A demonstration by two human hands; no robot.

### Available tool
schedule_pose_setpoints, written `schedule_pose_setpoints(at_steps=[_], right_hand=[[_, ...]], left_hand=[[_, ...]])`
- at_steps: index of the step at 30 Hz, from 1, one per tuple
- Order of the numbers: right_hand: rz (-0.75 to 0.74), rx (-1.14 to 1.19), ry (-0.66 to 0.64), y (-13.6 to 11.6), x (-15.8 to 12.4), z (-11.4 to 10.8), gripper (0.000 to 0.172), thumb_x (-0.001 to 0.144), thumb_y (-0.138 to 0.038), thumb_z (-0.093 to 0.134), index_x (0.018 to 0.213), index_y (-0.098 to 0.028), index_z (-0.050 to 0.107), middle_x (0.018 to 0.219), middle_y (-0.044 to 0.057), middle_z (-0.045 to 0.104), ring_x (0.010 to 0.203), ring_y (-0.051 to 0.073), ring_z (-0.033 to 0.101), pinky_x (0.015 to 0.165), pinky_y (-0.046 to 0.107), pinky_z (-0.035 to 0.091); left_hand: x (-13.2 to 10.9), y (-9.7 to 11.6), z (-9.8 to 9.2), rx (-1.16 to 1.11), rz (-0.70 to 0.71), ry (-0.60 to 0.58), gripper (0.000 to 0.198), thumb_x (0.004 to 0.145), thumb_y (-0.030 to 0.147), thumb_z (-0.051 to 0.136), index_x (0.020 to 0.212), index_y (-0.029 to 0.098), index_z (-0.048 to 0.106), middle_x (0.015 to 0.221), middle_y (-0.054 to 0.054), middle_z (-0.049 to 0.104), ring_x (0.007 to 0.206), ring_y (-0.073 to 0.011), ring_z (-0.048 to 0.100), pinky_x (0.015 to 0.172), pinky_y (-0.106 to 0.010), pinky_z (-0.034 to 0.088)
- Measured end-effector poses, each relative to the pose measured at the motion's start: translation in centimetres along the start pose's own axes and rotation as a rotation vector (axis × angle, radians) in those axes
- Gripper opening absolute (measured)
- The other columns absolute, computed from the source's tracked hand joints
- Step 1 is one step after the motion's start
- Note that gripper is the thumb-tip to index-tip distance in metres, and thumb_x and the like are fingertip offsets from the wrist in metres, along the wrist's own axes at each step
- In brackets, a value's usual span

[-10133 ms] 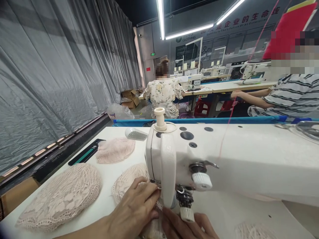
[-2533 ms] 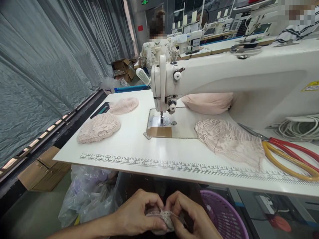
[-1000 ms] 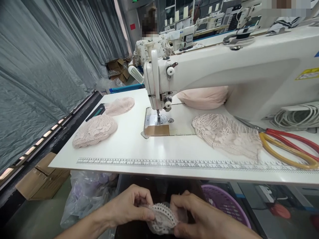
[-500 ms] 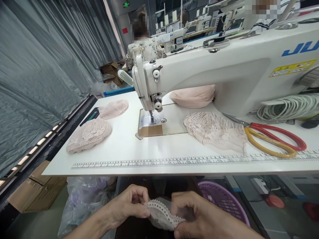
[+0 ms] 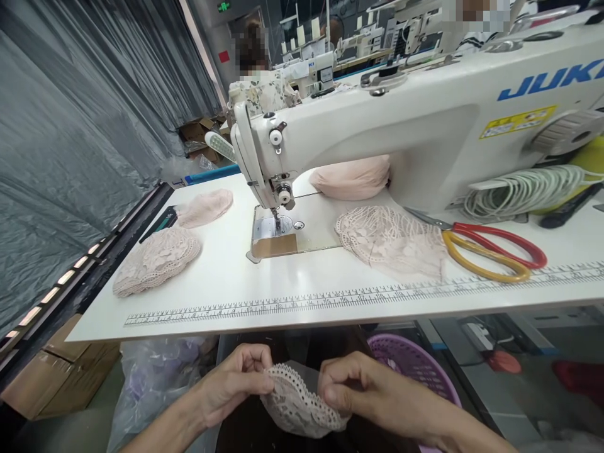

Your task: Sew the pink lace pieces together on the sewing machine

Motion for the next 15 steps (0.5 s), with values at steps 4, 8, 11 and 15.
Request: schedule_pose_setpoints(at_steps=[4,8,11,15], right_hand=[[-0.02,-0.028,0.009,0.1,-0.1,-0.3,0.047,0.086,-0.057,0.047,0.061,-0.018,0.043,0.07,-0.002,0.038,0.063,0.012,0.036,0.058,0.027,0.029],[-0.016,-0.063,0.018,-0.1,-0.2,-0.3,0.045,0.088,-0.055,0.045,0.063,-0.018,0.043,0.07,-0.002,0.038,0.063,0.011,0.034,0.059,0.027,0.028],[-0.012,-0.078,0.011,-0.6,-0.2,-0.1,0.045,0.089,-0.055,0.045,0.062,-0.019,0.04,0.069,-0.002,0.038,0.063,0.011,0.034,0.059,0.027,0.028],[-0.021,-0.057,-0.017,-0.9,-0.1,0.4,0.046,0.086,-0.058,0.047,0.063,-0.018,0.043,0.07,-0.002,0.041,0.065,0.012,0.037,0.06,0.026,0.03]], left_hand=[[0.2,-0.1,-0.2,0.026,-0.006,-0.01,0.035,0.048,0.029,0.085,0.057,0.013,0.056,0.05,0.003,0.054,0.05,-0.0059,0.045,0.055,-0.018,0.033],[0.3,-0.1,-0.1,0.052,0.003,-0.025,0.033,0.051,0.029,0.084,0.06,0.012,0.057,0.053,0.003,0.055,0.052,-0.006,0.045,0.058,-0.018,0.035],[0.4,0.0,0.0,0.107,0.012,-0.034,0.032,0.053,0.03,0.082,0.061,0.012,0.057,0.055,0.003,0.056,0.054,-0.0068,0.047,0.059,-0.018,0.036],[0.4,0.2,0.1,0.212,0.027,-0.026,0.026,0.055,0.027,0.078,0.063,0.012,0.058,0.056,0.003,0.055,0.054,-0.0067,0.045,0.056,-0.018,0.035]])
Point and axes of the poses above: each hand's wrist, its own x-axis towards the middle knuckle, its own z-axis out of the palm, y = z × x, the point moved 9 cm from there along x, towards the middle knuckle
